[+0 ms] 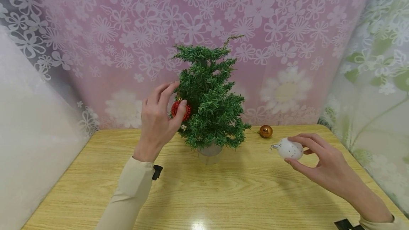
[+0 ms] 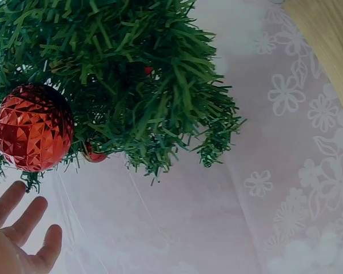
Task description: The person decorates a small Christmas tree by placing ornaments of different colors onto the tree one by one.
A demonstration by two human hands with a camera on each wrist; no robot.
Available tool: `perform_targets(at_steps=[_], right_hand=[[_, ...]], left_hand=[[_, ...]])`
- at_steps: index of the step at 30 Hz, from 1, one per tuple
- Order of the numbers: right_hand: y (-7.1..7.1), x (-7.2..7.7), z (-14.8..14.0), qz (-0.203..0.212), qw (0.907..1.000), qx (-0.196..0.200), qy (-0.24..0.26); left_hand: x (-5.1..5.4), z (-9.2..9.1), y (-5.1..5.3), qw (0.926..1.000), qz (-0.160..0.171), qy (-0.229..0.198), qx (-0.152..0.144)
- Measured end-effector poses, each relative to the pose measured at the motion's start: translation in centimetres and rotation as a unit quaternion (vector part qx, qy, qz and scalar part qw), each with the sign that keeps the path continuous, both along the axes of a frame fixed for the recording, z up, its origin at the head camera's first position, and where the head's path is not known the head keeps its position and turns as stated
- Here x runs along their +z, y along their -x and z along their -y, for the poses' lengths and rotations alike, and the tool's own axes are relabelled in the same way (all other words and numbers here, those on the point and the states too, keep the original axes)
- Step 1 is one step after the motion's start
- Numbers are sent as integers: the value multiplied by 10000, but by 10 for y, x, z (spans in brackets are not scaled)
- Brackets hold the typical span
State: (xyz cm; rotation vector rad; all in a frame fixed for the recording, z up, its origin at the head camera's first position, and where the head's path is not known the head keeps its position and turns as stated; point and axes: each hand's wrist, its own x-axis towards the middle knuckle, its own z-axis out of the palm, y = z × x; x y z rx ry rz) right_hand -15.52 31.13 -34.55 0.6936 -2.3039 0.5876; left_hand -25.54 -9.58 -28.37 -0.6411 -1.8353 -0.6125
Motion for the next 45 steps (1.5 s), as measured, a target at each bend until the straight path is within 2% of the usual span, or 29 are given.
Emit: perform_targets(at_steps=[10, 19, 24, 32, 40, 45], right_hand=[[-1, 2, 2, 6, 10000, 9, 19], [-2, 2, 2, 37, 10000, 46, 26], [-2, 1, 2, 45, 10000, 67, 17], [-3, 3, 4, 60, 9999, 89, 48], [-6, 9, 10, -56, 9992, 371, 114], [-9, 15, 15, -117, 9990, 414, 103]], left_hand=[[-5, 1, -2, 9992, 142, 280, 241], [-7, 0, -7, 9972, 482, 426, 374], [-8, 0, -9, 9957, 561, 564, 480], [-10, 0, -10, 9957, 571, 561, 473], [-11, 0, -10, 9960, 616, 506, 413], [-10, 0, -9, 9963, 618, 457, 397]])
